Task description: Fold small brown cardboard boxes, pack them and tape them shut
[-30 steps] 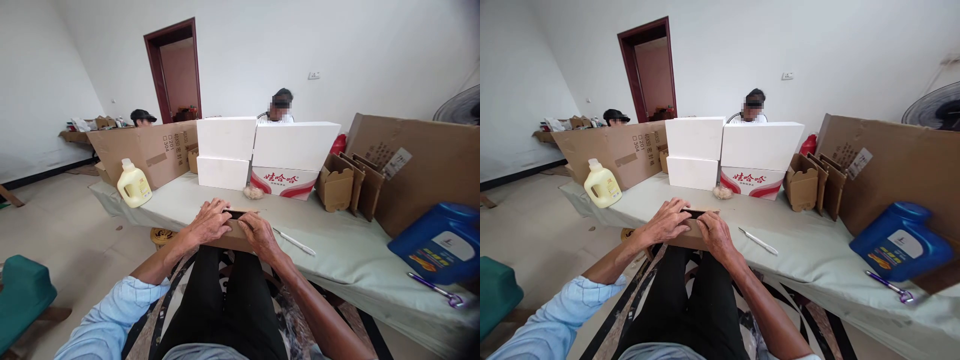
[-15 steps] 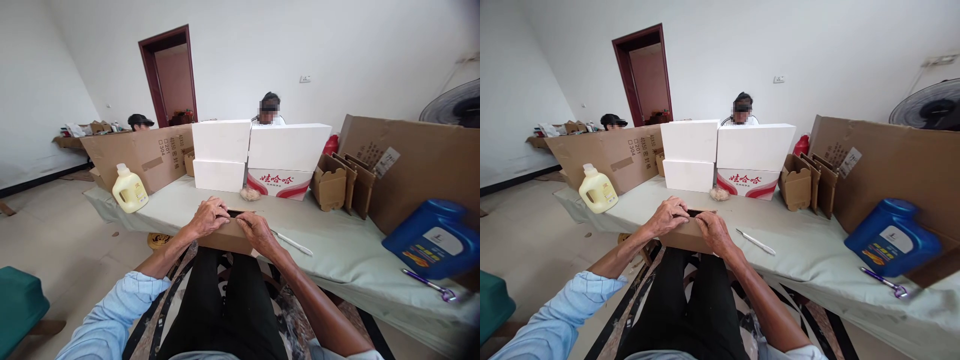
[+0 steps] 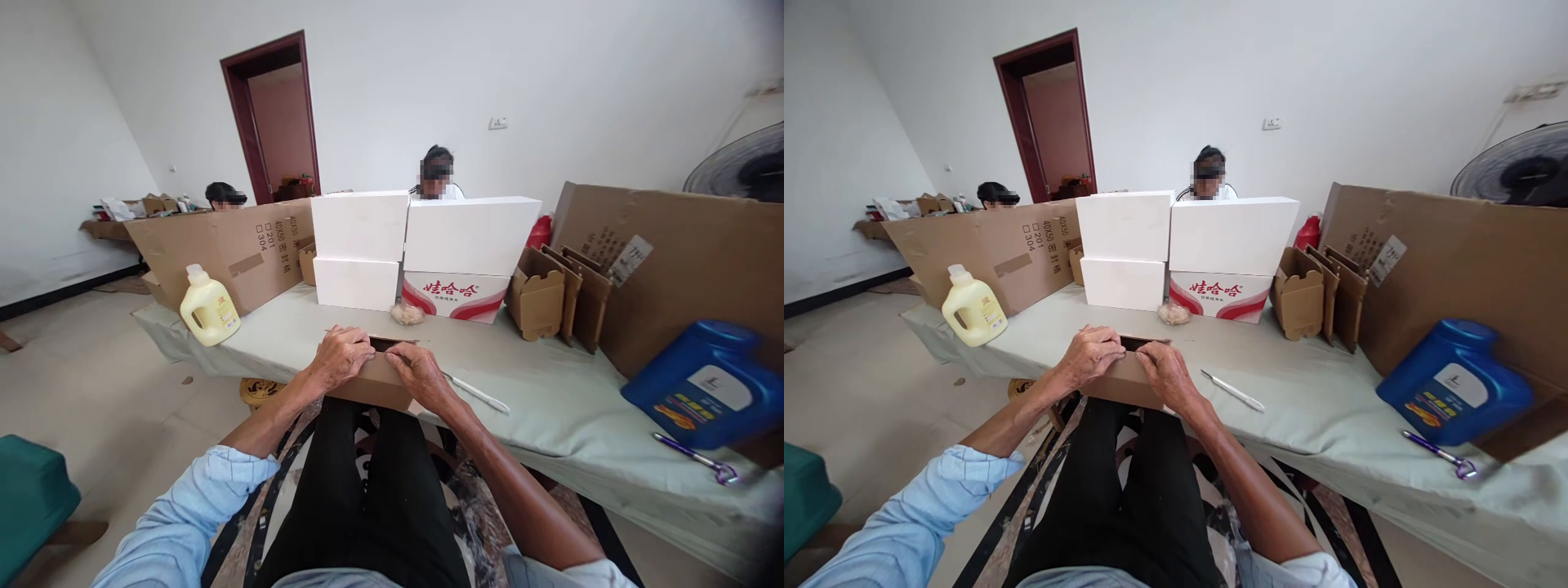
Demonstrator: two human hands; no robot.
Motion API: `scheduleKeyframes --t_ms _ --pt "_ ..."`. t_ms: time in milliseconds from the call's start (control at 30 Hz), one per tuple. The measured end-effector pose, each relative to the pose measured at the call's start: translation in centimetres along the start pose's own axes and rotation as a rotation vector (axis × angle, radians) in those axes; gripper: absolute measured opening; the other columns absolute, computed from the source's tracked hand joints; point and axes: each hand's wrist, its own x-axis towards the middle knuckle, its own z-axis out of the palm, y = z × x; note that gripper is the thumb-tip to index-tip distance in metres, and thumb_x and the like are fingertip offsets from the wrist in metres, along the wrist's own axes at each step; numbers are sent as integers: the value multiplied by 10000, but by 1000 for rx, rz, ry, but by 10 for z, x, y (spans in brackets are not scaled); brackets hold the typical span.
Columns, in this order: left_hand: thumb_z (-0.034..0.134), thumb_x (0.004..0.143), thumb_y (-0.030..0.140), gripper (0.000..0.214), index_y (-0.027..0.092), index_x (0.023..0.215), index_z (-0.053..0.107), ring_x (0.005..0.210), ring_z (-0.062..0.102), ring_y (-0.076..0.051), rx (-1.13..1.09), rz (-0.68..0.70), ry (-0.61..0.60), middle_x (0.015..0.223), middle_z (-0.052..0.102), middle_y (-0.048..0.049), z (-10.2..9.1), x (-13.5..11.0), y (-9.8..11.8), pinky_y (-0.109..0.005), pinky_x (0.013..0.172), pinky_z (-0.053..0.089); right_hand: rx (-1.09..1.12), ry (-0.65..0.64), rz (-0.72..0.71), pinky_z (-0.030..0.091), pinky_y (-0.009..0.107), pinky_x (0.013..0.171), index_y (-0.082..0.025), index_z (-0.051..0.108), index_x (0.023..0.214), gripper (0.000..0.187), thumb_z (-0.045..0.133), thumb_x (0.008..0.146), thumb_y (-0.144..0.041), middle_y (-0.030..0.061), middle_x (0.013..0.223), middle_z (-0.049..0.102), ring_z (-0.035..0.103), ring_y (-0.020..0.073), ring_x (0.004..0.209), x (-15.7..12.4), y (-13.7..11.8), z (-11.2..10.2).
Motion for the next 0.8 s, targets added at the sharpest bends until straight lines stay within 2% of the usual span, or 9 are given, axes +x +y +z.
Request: scheduleKeyframes --t_ms 233,333,467,633,800 --pt "568 1084 208 237 202 914 733 937 696 -217 113 91 12 999 773 -57 5 1 -1 -383 823 438 25 9 17 460 301 744 -200 734 859 262 526 1004 -270 49 858 774 688 212 801 1 1 1" --pt "561 1075 194 206 189 920 697 955 671 -248 170 78 12 1003 749 -86 4 1 3 -394 837 453 32 9 16 459 301 746 -199 721 834 278 519 1005 -282 49 851 771 678 209 795 1 1 1" --pt "605 1066 225 107 199 1019 697 1008 660 -256 120 32 -13 1044 738 -82 0 -1 3 -388 866 480 36 17 18 453 301 738 -199 718 839 276 518 1003 -294 50 849 770 674 208 786 2 1 1" --pt "537 1080 166 229 213 934 708 973 664 -220 41 36 -22 981 732 -56 -2 -2 -2 -359 888 496 41 16 18 451 296 730 -200 706 817 262 524 989 -279 44 824 761 677 205 781 2 -1 2" --pt "518 1074 159 242 205 897 676 932 656 -229 113 44 -13 955 718 -64 0 -2 1 -377 839 469 43 21 29 447 299 726 -203 703 819 266 524 988 -302 45 817 758 669 207 771 2 -1 3"
